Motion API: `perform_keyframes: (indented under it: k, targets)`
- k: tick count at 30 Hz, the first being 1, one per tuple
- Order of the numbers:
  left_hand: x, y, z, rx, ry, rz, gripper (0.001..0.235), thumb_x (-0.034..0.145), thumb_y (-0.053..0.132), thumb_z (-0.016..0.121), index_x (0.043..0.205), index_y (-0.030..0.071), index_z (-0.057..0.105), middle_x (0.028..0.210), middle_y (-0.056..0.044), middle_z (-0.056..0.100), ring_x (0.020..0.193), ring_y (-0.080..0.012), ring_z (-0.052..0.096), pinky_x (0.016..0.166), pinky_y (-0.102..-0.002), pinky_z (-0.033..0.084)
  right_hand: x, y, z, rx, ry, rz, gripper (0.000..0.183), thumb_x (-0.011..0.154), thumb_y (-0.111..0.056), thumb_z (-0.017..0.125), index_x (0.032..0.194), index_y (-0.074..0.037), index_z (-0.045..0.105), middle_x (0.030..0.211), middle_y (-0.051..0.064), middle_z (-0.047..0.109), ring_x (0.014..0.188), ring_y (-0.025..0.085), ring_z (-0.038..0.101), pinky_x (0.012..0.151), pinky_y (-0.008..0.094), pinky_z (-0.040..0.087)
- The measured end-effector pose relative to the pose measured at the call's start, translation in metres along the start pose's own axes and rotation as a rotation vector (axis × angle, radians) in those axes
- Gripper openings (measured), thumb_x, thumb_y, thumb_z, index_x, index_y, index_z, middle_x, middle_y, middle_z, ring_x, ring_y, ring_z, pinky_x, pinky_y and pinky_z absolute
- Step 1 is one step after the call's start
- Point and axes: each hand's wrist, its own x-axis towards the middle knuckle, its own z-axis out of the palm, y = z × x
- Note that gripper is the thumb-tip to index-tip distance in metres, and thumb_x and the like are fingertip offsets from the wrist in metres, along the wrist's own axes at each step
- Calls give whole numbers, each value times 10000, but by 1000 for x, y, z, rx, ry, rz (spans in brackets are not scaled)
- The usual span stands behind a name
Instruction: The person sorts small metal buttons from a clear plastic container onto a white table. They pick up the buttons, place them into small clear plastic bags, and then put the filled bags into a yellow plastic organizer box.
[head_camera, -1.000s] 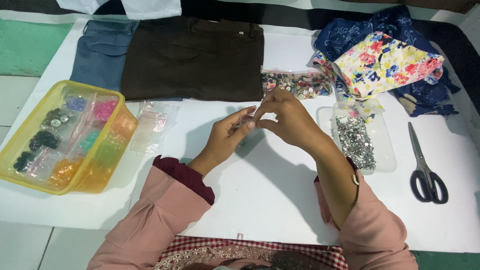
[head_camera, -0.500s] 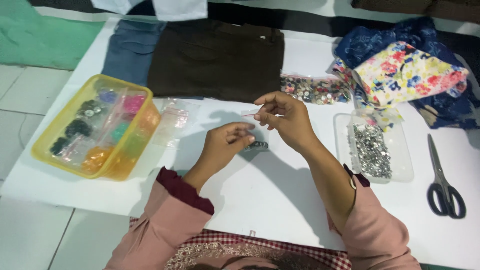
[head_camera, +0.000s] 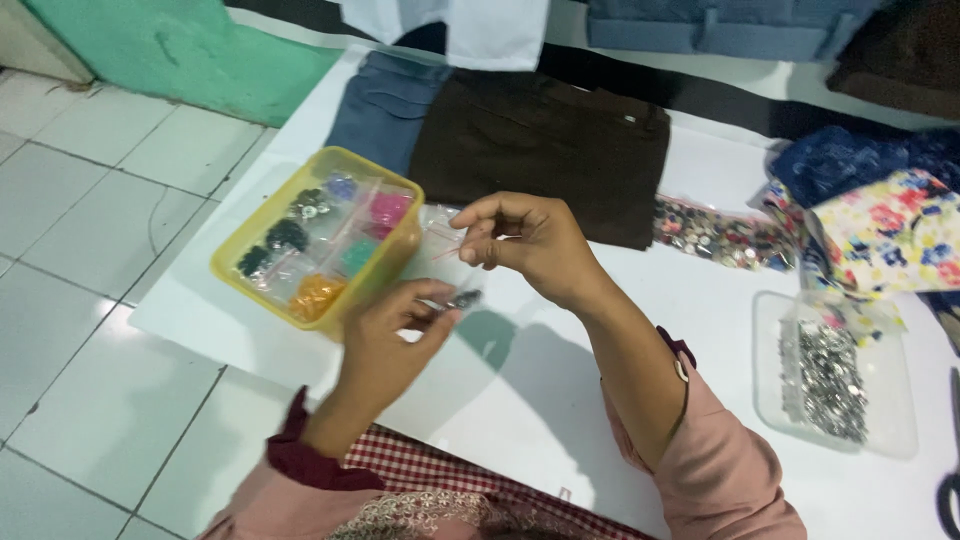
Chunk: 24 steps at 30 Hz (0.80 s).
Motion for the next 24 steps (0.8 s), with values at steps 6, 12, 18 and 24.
perform_keyframes:
  k: [6,12,18,24]
  targets:
    - [53,-12,-94,495,70,472,191,811,-41,810,959,69,759,916,-65,724,775,-246,730,593,-298,613,38,-45,39,-246,-236,-280,280,813,89,759,1042,-72,778,855,111,714,834,228,715,730,353,627]
    - [109,-45,-124,1021,77,684,61,913,124,815,937,122,759,918,-4,699,856,-193,735,679,-261,604,88,17,66,-784,-139,-575,251,784,72,730,975,-74,799,911,92,629,883,269,647,756,392,587]
    - [147,-106,-123,1368,28,736,33,933,150,726,927,181,735,950,44,698,977,-128,699,694,-213,579,124,51,79,-1153,-106,-587,185,879,-22,675,946,-154,787,962,32,563,1037,232,518,921,426,469]
    - [149,-117,-118,1414,-249,361,128,920,141,693,939,218,793,1039,49,761,1201,-152,593,1101,-367,402,131,59,98,-1359,-214,-344,130,971,-162,650,977,-172,780,1303,63,462,1314,302,348,1060,564,382]
